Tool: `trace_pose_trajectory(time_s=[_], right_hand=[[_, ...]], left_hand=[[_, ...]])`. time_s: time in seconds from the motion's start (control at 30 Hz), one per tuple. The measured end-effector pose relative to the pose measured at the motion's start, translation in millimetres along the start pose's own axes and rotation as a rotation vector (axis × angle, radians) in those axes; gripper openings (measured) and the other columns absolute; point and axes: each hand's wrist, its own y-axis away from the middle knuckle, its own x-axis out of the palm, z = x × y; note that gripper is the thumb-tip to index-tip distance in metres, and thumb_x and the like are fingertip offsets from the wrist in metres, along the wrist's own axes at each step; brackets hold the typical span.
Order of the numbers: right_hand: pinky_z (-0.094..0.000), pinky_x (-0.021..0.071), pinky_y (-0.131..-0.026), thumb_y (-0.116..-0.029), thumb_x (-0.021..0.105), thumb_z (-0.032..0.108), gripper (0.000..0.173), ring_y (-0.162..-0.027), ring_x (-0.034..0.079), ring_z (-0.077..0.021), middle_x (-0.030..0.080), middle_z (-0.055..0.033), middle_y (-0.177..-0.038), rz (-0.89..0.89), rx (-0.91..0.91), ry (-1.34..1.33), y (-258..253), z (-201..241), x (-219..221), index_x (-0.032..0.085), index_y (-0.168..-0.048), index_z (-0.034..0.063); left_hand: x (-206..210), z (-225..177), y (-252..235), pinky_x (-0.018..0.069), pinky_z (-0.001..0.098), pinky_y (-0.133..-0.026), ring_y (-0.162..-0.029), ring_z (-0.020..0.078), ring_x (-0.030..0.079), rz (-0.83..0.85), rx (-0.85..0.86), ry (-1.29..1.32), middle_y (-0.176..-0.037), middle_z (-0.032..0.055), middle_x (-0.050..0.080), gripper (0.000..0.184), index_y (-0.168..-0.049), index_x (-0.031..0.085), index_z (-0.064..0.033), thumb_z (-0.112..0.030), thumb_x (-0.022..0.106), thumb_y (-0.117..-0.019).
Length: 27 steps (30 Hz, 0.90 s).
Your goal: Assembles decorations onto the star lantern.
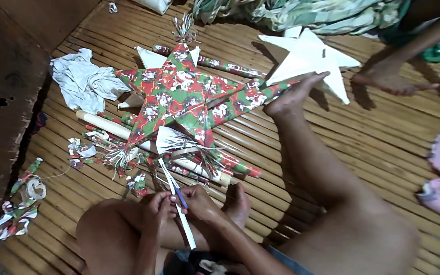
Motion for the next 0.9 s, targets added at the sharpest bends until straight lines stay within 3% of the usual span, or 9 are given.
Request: trace_pose_trajectory(time_s=[0.07,0.17,0.27,0.37,0.47,0.7,0.9], right_hand=[[-0.0183,0.0459,-0.051,-0.0986,0.067,0.018,0.028,-0.050,0.054,-0.0003,0.058,0.0060,-0.059,0.001,0.014,0.016,0,2,-1,0.062,-0.074,0.0061],[-0.0182,0.0440,-0.050,-0.0985,0.068,0.020,0.026,-0.050,0.053,0.0000,0.059,0.0053,-0.059,0.005,0.035,0.027,0,5,0,0.065,-0.077,0.0044],[-0.0175,0.0450,-0.050,-0.0986,0.069,0.020,0.028,-0.049,0.054,0.0001,0.060,0.0053,-0.059,0.003,0.046,0.017,0,7,-1,0.064,-0.076,0.0051],[-0.0178,0.0442,-0.050,-0.0976,0.070,0.022,0.029,-0.049,0.053,0.0002,0.060,0.0050,-0.059,0.004,0.043,0.041,0,5,-1,0.064,-0.075,0.0049],[-0.0182,0.0437,-0.051,-0.0966,0.070,0.028,0.031,-0.053,0.054,0.0003,0.060,0.0056,-0.062,0.048,0.024,0.070,7,-1,-6,0.065,-0.076,0.0065],[-0.0186,0.0505,-0.056,-0.0914,0.071,0.036,0.029,-0.057,0.058,0.0009,0.063,0.0087,-0.065,0.051,0.049,0.005,90,-40,-26,0.068,-0.080,0.0094],[-0.0198,0.0483,-0.059,-0.0922,0.073,0.026,0.026,-0.060,0.057,0.0015,0.062,0.0052,-0.067,0.075,0.108,0.049,146,-63,-23,0.069,-0.083,0.0021]], left_hand=[[1,8,11,0.0595,0.0284,-0.070,-0.076,0.0126,0.070,0.042,-0.033,0.044,-0.096,0.0088,0.070,0.028,-0.124,0.057,0.0056,-0.008,0.044,-0.1041],[5,22,29,0.0593,0.0267,-0.068,-0.075,0.0103,0.069,0.071,-0.006,0.024,-0.099,0.0087,0.070,0.027,-0.124,0.060,0.0061,-0.004,0.057,-0.0982],[7,31,43,0.0602,0.0255,-0.067,-0.073,0.0096,0.070,0.087,-0.006,-0.032,-0.096,0.0073,0.073,0.020,-0.112,0.068,0.0027,-0.003,0.067,-0.0935],[9,36,52,0.0612,0.0251,-0.065,-0.068,0.0097,0.069,0.080,-0.006,-0.033,-0.088,0.0062,0.071,0.009,-0.100,0.071,0.0015,-0.002,0.068,-0.0921],[11,37,50,0.0601,0.0238,-0.063,-0.066,0.0088,0.068,0.041,0.007,-0.003,-0.085,0.0056,0.070,0.006,-0.097,0.071,0.0015,-0.002,0.068,-0.0925],[16,29,36,0.0564,0.0207,-0.057,-0.058,0.0063,0.064,-0.090,0.057,0.111,-0.074,0.0022,0.069,0.006,-0.097,0.070,0.0021,-0.001,0.065,-0.0942],[27,23,30,0.0560,0.0191,-0.059,-0.060,0.0040,0.064,-0.143,0.068,0.142,-0.075,0.0007,0.069,0.007,-0.098,0.069,0.0037,0.001,0.064,-0.0951]])
